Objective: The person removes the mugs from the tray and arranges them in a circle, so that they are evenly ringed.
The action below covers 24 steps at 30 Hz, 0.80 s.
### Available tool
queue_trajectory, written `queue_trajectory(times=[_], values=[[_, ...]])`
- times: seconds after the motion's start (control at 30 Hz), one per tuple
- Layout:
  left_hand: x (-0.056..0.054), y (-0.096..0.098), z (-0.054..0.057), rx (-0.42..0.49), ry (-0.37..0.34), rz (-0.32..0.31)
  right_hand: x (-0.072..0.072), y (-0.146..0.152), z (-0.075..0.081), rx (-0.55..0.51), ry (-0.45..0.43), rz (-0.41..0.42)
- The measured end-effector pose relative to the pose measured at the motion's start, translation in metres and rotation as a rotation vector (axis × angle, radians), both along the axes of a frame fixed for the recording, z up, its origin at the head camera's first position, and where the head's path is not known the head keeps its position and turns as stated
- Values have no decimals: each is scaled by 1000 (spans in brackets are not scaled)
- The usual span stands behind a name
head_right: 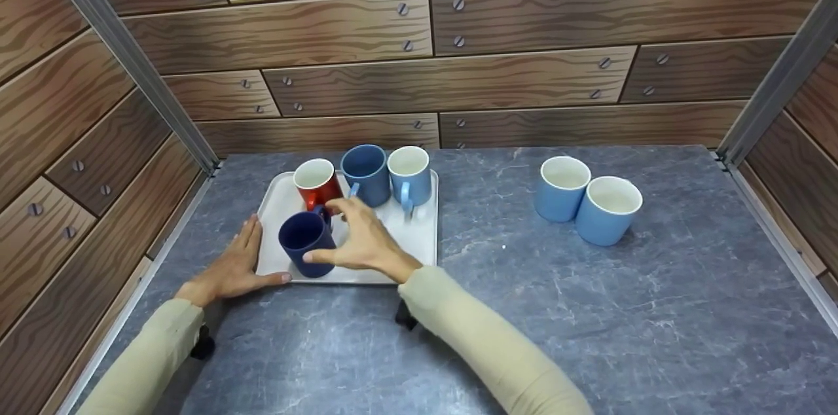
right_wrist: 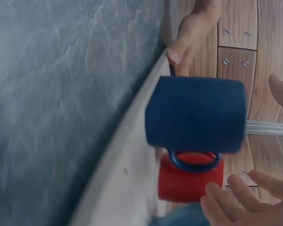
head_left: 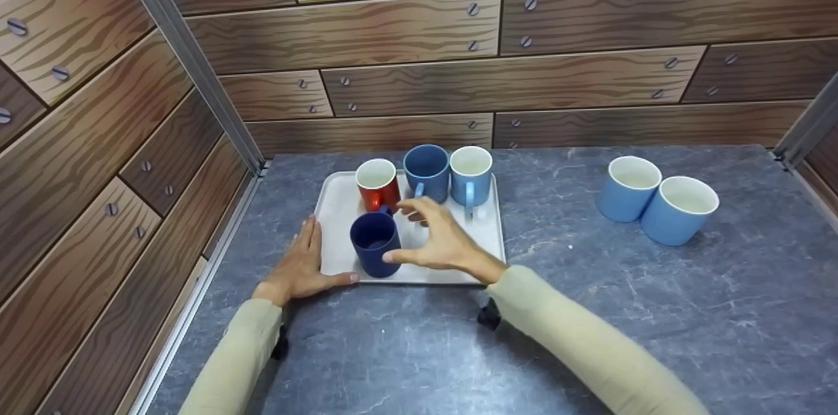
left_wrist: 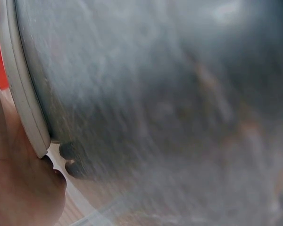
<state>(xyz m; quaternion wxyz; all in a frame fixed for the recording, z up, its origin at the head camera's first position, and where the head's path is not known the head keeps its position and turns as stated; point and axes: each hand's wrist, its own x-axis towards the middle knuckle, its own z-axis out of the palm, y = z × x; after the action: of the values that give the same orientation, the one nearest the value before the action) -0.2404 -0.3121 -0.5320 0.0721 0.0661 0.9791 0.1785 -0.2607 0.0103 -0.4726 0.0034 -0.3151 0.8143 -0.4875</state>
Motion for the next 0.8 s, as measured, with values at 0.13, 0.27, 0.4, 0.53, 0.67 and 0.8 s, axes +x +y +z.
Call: queue_trajectory(times=[0.13, 0.27, 0.4, 0.53, 0.67, 0.8], values=[[0, 0, 1, 1, 9, -2, 0, -15, -11, -26, -23, 13], [1, 1, 3, -2, 16, -8, 1, -26, -20, -13, -29, -17], [2, 1, 2, -6, 4, -6, 1, -35, -27, -29, -58, -43], [2, 2, 4, -11, -1, -3, 0, -42, -31, -72, -94, -41], [2, 2, 4, -14, 6, -10, -1, -46, -33, -116, -111, -41], [2, 2, 3, -11, 14, -8, -2, -47, -34, -151, -123, -44]])
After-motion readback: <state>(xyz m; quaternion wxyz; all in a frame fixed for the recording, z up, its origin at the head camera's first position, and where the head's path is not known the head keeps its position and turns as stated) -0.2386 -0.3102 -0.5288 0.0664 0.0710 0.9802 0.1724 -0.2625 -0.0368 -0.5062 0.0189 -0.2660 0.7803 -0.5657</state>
